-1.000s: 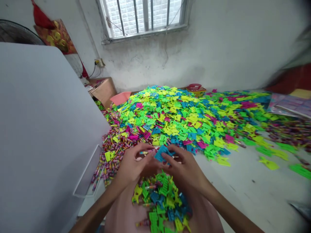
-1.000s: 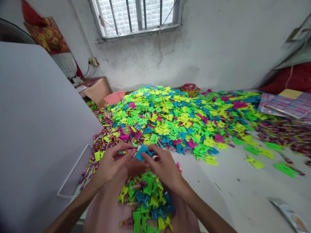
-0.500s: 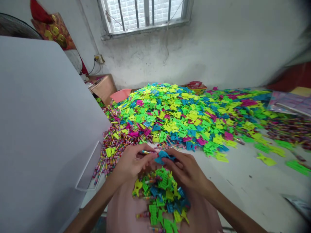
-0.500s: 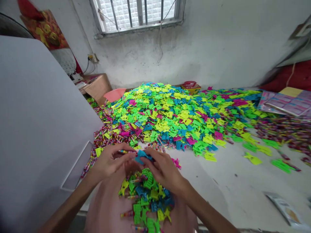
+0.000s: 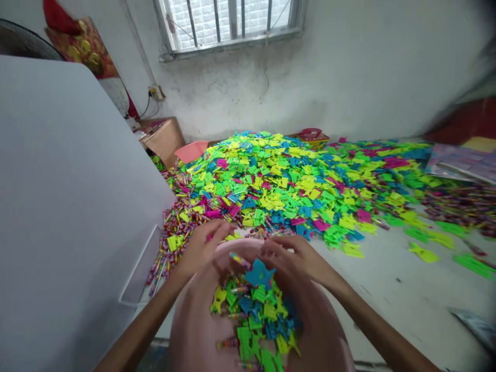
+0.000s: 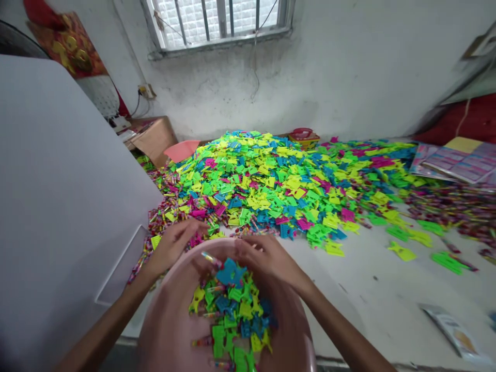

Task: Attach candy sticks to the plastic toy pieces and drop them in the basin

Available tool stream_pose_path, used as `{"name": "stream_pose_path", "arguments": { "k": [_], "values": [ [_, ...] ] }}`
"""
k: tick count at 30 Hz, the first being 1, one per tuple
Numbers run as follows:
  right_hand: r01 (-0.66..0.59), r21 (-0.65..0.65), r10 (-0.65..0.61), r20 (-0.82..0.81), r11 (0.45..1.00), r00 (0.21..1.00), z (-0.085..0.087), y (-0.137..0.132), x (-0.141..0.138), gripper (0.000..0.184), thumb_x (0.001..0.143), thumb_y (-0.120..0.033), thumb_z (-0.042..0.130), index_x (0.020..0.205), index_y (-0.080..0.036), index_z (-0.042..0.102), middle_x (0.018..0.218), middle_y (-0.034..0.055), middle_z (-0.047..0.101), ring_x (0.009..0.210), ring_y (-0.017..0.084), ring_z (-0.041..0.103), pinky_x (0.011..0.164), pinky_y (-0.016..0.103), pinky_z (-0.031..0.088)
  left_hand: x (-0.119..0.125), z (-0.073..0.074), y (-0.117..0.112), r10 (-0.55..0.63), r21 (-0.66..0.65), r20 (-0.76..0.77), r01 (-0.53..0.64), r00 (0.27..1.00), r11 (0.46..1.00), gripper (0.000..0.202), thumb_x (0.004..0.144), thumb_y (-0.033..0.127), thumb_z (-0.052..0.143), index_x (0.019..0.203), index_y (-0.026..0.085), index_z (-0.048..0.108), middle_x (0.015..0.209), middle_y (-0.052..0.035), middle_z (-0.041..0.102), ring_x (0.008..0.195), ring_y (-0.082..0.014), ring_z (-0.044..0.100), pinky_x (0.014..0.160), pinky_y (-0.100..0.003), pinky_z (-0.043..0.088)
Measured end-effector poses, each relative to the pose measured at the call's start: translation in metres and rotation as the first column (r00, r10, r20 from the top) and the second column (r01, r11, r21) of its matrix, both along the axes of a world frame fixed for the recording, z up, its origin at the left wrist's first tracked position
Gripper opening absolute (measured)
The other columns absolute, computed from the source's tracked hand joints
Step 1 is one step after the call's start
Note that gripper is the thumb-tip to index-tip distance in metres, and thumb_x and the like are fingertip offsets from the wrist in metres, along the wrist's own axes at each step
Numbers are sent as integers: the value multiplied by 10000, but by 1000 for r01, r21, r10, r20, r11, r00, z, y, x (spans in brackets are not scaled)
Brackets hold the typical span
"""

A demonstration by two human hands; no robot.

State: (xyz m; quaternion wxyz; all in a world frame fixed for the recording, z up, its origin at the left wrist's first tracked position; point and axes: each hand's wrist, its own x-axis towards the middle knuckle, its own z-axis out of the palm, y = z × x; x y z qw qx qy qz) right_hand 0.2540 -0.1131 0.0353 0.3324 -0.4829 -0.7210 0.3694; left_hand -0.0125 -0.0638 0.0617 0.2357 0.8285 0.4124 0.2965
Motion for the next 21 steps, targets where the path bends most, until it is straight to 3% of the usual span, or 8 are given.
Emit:
{"name": "stream_pose_path", "arguments": {
  "k": [3,6,9,12,15,21],
  "values": [
    [158,106,-176,194,982,965,-26,35,18,440,1044,-423,404,884,-196,746,862,52,777,812,215,723,753,303,537,-10,-38,37,42,14,-128,-41,991,999,361,1038,383,434,1039,168,724,1014,-81,764,948,-222,701,860,-341,541],
    [237,153,-274,306,959,911,-59,77,24,281,1025,-296,474,1054,-173,725,1008,91,770,923,229,721,835,350,545,-6,-76,72,-55,-14,-281,53,958,999,229,990,342,576,994,160,714,976,-65,750,896,-195,701,860,-367,562],
    [247,203,-312,418,947,853,-85,114,19,237,1004,-289,574,1183,-168,670,1211,105,696,1091,242,666,968,452,522,8,-104,95,-127,-14,-413,134,902,991,241,971,342,627,1106,147,672,1108,-77,701,989,-206,682,891,-428,570],
    [196,229,-288,502,954,816,-100,139,10,320,976,-328,640,1264,-187,627,1355,105,605,1205,272,602,1020,520,497,25,-120,111,-186,-2,-520,216,834,976,300,965,349,633,1201,163,641,1233,-97,655,1077,-234,655,927,-459,561],
    [155,218,-251,539,964,804,-110,153,6,337,972,-324,647,1279,-188,620,1371,110,592,1206,277,600,1013,518,506,38,-132,122,-198,15,-592,257,781,966,327,964,348,633,1239,170,626,1277,-105,635,1111,-246,642,944,-473,553],
    [260,145,-298,423,955,856,-119,161,10,301,979,-330,638,1236,-174,637,1301,108,629,1130,252,637,964,476,540,57,-142,144,-167,39,-630,246,758,968,351,965,345,633,1264,164,611,1286,-110,628,1112,-251,643,937,-476,557]
  ]
}}
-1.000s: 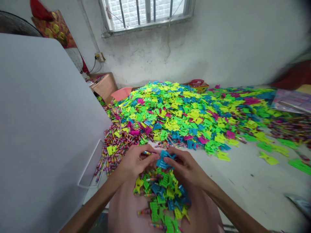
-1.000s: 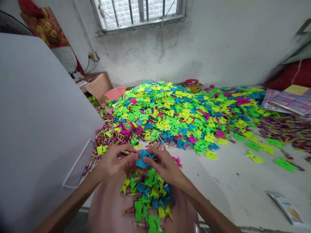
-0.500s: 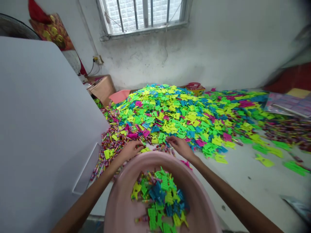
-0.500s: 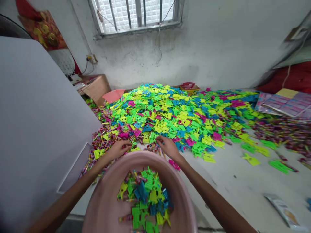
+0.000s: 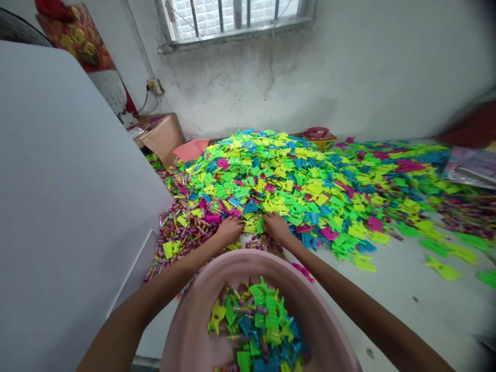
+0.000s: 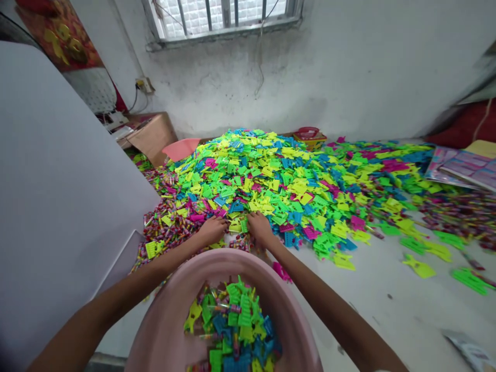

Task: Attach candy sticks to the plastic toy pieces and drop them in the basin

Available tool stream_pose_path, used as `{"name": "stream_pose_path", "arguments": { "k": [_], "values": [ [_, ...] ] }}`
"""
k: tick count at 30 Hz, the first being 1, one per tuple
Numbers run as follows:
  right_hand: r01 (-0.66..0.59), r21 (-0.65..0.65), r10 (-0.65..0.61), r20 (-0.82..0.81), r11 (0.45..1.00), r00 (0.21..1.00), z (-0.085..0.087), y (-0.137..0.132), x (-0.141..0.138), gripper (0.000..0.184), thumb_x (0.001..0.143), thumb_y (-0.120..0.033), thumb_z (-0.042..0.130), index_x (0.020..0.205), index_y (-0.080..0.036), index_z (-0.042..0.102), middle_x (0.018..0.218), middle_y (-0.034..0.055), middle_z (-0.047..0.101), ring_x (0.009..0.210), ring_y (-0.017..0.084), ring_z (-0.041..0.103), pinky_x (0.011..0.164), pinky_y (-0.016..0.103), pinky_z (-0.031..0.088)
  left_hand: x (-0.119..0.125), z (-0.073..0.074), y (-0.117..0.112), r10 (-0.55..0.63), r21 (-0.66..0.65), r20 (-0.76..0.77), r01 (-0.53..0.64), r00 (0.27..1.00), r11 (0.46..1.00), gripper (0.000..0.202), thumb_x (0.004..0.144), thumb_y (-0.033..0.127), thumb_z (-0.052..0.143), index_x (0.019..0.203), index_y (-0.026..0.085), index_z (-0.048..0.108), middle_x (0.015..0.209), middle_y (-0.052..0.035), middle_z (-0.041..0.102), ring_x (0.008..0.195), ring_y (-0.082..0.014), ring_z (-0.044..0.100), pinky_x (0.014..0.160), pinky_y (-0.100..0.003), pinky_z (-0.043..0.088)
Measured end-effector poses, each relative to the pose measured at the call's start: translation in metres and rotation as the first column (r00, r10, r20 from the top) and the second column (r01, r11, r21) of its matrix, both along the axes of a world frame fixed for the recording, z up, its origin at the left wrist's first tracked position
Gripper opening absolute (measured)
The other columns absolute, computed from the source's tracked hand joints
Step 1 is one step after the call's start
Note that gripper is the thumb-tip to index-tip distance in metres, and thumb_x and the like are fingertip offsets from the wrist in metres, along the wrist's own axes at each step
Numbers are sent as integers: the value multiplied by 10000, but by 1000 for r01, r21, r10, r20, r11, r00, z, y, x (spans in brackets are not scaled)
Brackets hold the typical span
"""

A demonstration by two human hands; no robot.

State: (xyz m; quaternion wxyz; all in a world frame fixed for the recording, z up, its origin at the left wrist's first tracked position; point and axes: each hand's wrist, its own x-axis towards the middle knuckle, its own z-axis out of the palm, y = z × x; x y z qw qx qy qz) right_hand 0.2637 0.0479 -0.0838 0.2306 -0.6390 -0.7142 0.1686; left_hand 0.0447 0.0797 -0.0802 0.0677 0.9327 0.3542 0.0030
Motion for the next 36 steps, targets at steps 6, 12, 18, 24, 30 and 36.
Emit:
{"name": "stream_pose_path", "arguments": {
  "k": [6,12,18,24,30,36],
  "values": [
    [179,-15,-168,-432,984,886,17,-16,4,286,964,-390,634,1115,-149,660,1167,94,676,1080,247,653,933,460,547,8,9,4,25,-75,157,-13,987,997,328,962,346,637,1235,164,627,1268,-106,638,1101,-244,646,935,-467,557],
    [131,-112,-165,-831,985,532,59,-74,-5,372,826,-475,694,1045,-181,627,971,55,665,778,200,714,715,351,605,4,51,-28,251,-212,510,-162,823,964,261,1021,337,524,1093,122,654,969,-69,732,863,-176,713,796,-337,586],
    [-11,-141,-126,-917,990,378,102,-120,-16,283,769,-431,776,842,-190,646,848,23,653,732,176,653,638,292,573,-8,115,-106,330,-273,743,-186,583,944,288,998,406,544,1105,178,684,1080,-84,744,981,-193,713,839,-287,564],
    [-57,-46,6,-722,997,692,127,-145,-30,287,780,-474,752,790,-193,699,776,27,676,710,188,611,589,274,493,-6,141,-159,280,-242,839,-140,466,960,183,969,326,606,1089,228,703,1158,-72,729,1110,-213,674,1009,-352,509],
    [-5,-81,-65,-837,997,544,142,-160,-39,363,701,-511,825,803,-215,640,710,3,672,638,179,625,517,253,493,-7,136,-178,342,-325,798,-125,496,938,226,959,378,619,1113,226,685,1054,-54,748,966,-197,715,851,-294,569],
    [14,-162,-150,-877,987,456,147,-172,-43,416,662,-541,854,784,-209,635,659,-22,635,541,149,589,491,250,496,-17,155,-184,287,-222,820,-188,495,957,153,947,327,645,1046,241,726,1021,-41,733,960,-187,687,894,-308,539]
  ]
}}
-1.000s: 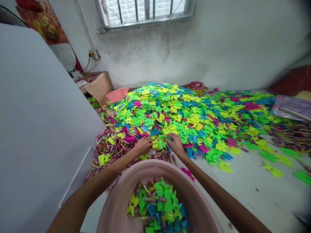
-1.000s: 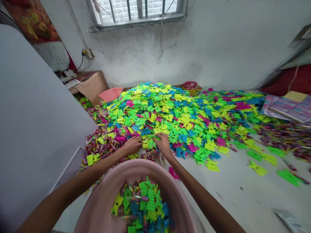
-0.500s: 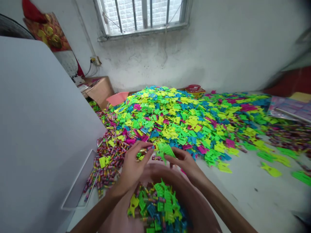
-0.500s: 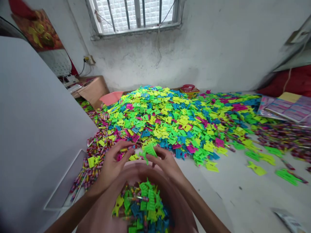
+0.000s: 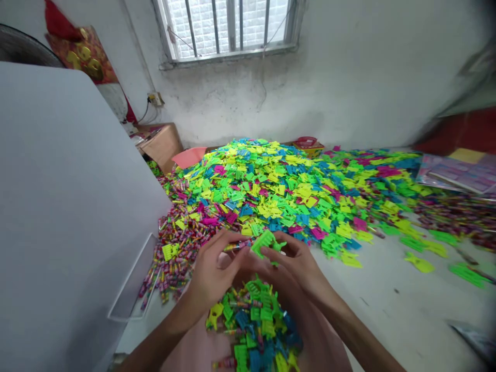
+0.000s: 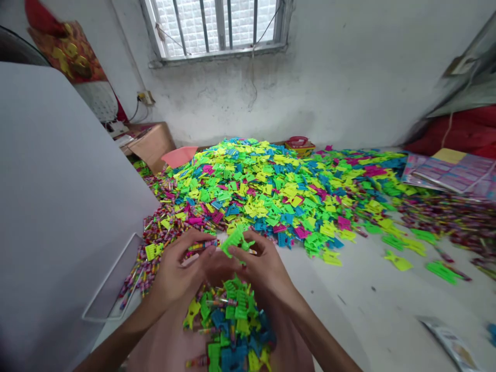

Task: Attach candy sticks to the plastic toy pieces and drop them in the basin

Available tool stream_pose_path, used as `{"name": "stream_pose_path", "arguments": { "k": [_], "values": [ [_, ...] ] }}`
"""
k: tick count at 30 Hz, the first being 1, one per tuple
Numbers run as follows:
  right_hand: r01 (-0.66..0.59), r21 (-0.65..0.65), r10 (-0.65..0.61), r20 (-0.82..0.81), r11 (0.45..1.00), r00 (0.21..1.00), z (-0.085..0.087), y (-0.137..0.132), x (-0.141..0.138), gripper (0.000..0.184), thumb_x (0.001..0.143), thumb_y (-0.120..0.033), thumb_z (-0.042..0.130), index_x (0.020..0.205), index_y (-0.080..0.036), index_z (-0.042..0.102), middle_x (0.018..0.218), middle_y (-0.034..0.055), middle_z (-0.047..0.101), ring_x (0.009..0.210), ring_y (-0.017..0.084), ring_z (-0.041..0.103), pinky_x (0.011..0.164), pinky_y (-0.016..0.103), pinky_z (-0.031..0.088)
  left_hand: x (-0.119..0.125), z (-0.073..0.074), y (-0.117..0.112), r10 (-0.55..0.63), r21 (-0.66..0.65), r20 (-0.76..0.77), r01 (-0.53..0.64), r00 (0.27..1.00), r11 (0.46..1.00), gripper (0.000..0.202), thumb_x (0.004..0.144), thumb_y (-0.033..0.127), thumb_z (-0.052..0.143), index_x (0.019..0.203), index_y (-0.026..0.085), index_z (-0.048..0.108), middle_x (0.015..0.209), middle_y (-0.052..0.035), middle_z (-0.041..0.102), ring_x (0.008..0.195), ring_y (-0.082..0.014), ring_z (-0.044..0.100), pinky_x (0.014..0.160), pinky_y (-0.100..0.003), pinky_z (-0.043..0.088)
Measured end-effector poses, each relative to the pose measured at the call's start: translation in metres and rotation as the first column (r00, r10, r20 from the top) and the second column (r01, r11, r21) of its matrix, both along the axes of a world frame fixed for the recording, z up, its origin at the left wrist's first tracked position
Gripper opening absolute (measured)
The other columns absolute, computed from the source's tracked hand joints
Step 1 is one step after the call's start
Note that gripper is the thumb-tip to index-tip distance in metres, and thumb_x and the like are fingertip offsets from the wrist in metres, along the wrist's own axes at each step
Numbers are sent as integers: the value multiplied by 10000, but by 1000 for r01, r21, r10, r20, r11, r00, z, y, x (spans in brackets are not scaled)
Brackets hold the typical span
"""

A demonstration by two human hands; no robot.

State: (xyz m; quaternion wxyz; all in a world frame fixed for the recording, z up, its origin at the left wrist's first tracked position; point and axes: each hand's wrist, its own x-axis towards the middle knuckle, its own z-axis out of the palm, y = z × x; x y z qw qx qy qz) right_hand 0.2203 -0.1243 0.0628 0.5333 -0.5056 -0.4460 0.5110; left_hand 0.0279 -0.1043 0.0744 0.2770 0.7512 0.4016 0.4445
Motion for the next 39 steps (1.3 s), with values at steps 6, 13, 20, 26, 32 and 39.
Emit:
{"name": "stream_pose_path", "arguments": {
  "k": [6,13,20,26,32,39],
  "values": [
    [-73,232,-12,343,970,939,-8,-14,-1,297,914,-513,645,962,-222,674,903,33,719,668,176,686,549,238,547,-1,11,-8,-34,-12,-57,34,998,999,149,939,319,658,1025,236,747,986,-42,742,923,-180,708,817,-274,567],
    [-125,311,-51,502,942,863,6,-25,-4,204,967,-407,576,1012,-227,661,849,32,736,627,187,718,519,240,538,0,12,-14,14,101,-159,2,987,995,126,948,282,644,1013,214,728,943,-40,735,845,-170,717,684,-236,572],
    [-143,393,-181,678,908,712,3,-29,-4,180,1006,-362,514,1052,-230,629,743,13,734,515,181,664,533,274,463,-1,5,-23,63,327,-234,17,970,945,176,995,223,568,1134,207,676,1004,-60,676,938,-161,666,861,-255,547],
    [-200,354,-96,665,913,741,1,-32,-1,192,1018,-359,499,1079,-216,611,615,-19,658,424,161,583,466,260,399,-2,8,-17,47,210,-190,-6,981,978,140,954,242,642,1062,206,723,979,-46,721,858,-144,699,751,-215,559],
    [-370,402,3,673,838,739,-1,-27,9,183,1026,-325,506,1038,-197,635,624,-15,629,416,120,509,439,237,331,-13,20,1,-184,-65,-229,173,956,983,121,921,264,683,993,202,758,925,-24,777,838,-171,728,746,-241,552],
    [-329,481,-75,647,813,759,-6,-19,6,184,1023,-271,489,1109,-176,621,674,22,672,553,159,639,494,227,408,-11,11,-10,-5,151,-237,42,972,988,173,982,230,580,1071,172,716,994,-73,730,938,-190,687,882,-301,525]
  ]
}}
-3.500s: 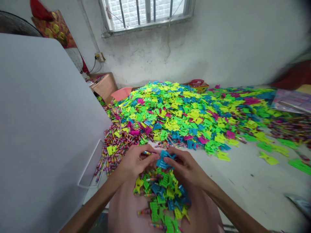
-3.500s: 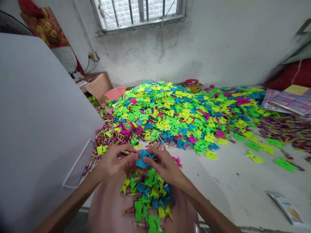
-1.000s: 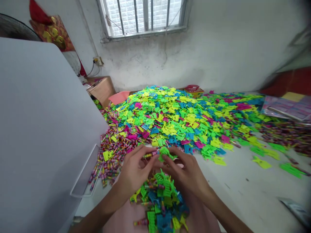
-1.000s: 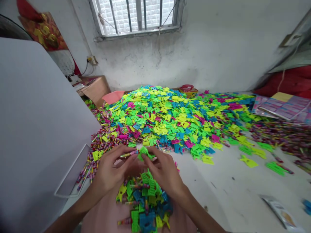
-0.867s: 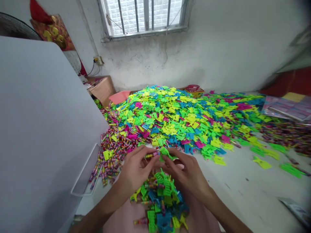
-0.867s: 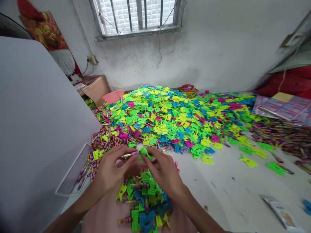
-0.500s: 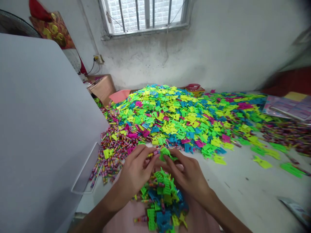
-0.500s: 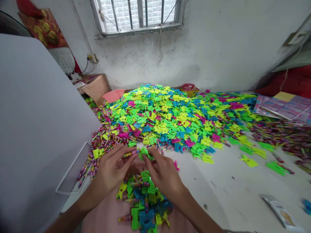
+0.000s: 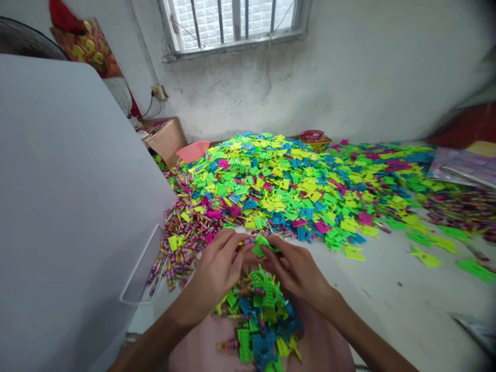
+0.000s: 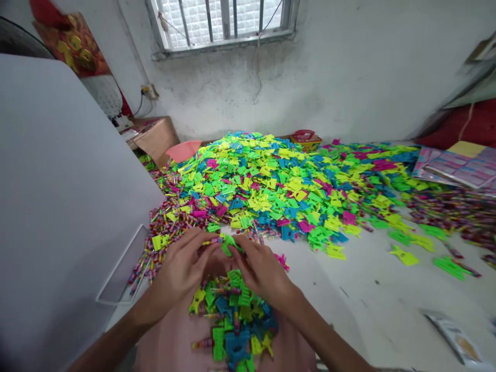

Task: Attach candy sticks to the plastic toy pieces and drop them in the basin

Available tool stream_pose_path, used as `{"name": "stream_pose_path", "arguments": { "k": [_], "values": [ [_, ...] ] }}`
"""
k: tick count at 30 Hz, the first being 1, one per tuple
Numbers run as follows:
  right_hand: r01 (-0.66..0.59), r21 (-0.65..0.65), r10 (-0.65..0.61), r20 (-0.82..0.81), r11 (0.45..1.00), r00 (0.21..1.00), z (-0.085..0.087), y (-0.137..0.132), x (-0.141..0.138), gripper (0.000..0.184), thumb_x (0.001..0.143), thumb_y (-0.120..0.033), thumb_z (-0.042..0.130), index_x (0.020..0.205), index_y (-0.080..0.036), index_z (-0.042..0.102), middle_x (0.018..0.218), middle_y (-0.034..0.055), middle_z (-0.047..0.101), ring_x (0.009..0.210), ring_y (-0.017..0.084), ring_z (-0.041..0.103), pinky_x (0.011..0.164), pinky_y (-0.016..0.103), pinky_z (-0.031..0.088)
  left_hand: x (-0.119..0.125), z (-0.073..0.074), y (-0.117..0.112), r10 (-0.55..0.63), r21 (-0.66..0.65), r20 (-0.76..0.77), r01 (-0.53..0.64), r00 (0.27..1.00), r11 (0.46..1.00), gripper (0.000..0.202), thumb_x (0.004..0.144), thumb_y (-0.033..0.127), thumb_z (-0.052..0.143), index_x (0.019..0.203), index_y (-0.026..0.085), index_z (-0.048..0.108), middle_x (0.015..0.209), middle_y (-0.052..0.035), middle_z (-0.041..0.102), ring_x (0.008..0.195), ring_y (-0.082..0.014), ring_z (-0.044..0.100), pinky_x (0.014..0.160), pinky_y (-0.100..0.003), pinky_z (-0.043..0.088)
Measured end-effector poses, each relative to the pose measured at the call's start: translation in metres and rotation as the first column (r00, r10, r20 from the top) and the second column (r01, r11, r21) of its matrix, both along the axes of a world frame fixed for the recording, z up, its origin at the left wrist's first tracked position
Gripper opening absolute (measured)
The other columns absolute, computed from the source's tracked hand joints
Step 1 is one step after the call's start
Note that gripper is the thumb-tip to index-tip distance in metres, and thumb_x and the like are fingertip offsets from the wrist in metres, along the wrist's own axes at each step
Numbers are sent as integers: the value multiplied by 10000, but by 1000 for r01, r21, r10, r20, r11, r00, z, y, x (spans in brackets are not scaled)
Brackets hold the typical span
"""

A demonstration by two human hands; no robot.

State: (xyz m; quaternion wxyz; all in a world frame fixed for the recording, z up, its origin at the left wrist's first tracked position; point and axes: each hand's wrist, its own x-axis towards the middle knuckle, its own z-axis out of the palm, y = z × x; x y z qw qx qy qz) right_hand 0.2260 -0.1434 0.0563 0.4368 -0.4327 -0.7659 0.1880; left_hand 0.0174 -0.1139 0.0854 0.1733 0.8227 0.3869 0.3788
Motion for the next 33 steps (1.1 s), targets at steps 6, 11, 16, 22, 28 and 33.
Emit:
{"name": "stream_pose_path", "arguments": {
  "k": [6,11,16,22,28,33],
  "values": [
    [-70,-85,68,-25,994,997,-8,3,3,198,1014,-346,523,1056,-198,649,690,19,691,511,142,613,477,224,417,-7,0,12,-212,-135,-52,203,976,970,119,949,253,648,1013,187,723,940,-33,754,854,-167,704,781,-248,538],
    [7,-268,-39,-113,964,993,-12,9,-4,240,1006,-417,508,1000,-205,621,700,18,675,572,180,678,525,245,506,2,-11,0,-40,111,-98,51,994,992,206,1003,206,537,1137,153,684,1031,-97,712,1019,-214,657,938,-342,515],
    [-119,-422,-27,-324,899,946,-9,11,-2,256,936,-456,626,1034,-221,634,897,27,715,714,178,712,628,260,575,0,-11,0,30,-99,148,-15,988,995,164,968,294,623,1027,199,742,971,-51,760,887,-171,709,795,-257,549],
    [-135,-499,-103,-421,856,901,-4,8,-1,358,860,-567,684,904,-212,663,747,-11,629,608,156,606,531,258,520,1,-17,9,42,-278,304,47,952,959,219,947,340,648,1087,241,784,1043,-41,793,943,-191,737,853,-277,571],
    [-18,-399,-127,-333,917,934,6,1,-5,348,892,-551,647,843,-207,663,791,12,643,755,189,595,683,284,508,4,-18,2,-5,-238,311,83,951,968,218,960,296,625,1088,214,781,1011,-51,801,889,-182,756,754,-243,595],
    [-34,-509,-209,-413,860,887,-7,-1,-13,398,884,-611,629,858,-214,623,771,-1,614,667,174,583,556,257,500,-2,-14,0,-115,-18,120,118,986,993,233,979,239,584,1114,185,767,1027,-80,792,935,-185,746,826,-251,586]
  ]
}}
